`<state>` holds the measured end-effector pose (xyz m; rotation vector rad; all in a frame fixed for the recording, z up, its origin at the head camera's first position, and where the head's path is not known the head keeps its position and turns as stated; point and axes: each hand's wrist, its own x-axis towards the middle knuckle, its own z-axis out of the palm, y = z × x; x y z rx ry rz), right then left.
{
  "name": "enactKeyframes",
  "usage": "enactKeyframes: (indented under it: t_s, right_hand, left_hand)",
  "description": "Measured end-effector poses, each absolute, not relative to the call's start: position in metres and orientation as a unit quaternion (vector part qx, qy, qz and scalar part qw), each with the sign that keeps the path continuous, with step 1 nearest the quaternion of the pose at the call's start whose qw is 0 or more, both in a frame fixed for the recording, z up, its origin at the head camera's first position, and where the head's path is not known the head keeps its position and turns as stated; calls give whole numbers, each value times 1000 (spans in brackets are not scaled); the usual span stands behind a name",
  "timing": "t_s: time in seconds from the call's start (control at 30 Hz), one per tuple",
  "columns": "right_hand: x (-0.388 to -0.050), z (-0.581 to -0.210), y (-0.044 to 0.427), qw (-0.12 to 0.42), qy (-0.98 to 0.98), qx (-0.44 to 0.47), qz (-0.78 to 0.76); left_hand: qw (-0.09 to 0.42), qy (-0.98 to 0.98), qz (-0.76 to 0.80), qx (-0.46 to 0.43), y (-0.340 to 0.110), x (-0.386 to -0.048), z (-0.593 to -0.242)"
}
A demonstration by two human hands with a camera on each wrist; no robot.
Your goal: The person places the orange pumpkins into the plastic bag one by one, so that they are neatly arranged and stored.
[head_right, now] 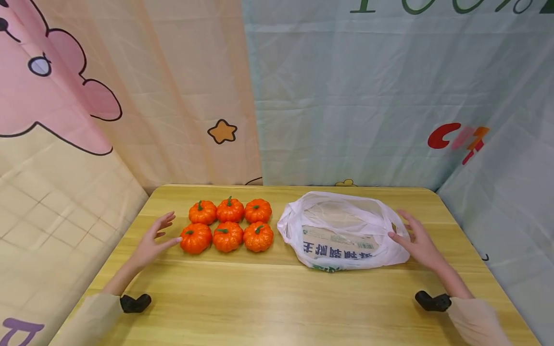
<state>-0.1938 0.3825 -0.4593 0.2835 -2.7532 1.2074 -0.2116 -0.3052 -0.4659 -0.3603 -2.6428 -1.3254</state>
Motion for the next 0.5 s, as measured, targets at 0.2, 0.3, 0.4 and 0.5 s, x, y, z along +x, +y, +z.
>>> enactKeyframes:
  t_s: [0.2, 0.3, 0.4, 0.5]
  right_hand:
    - [-195, -467, 381, 60, -906, 91, 408]
    - [-197, -470, 382, 55, -900, 86, 424]
    - [-198, -471, 382, 55, -895, 82, 436]
    - [-199, -471, 382, 66, -891, 85, 441]
  left_hand:
    - [67, -868, -483, -100, -294, -207, -464]
    - [52, -863, -495, -89, -290, -207, -463]
    - [35, -862, -499, -76, -288, -210, -463]
    - [21, -859, -507, -70, -283, -213, -465]
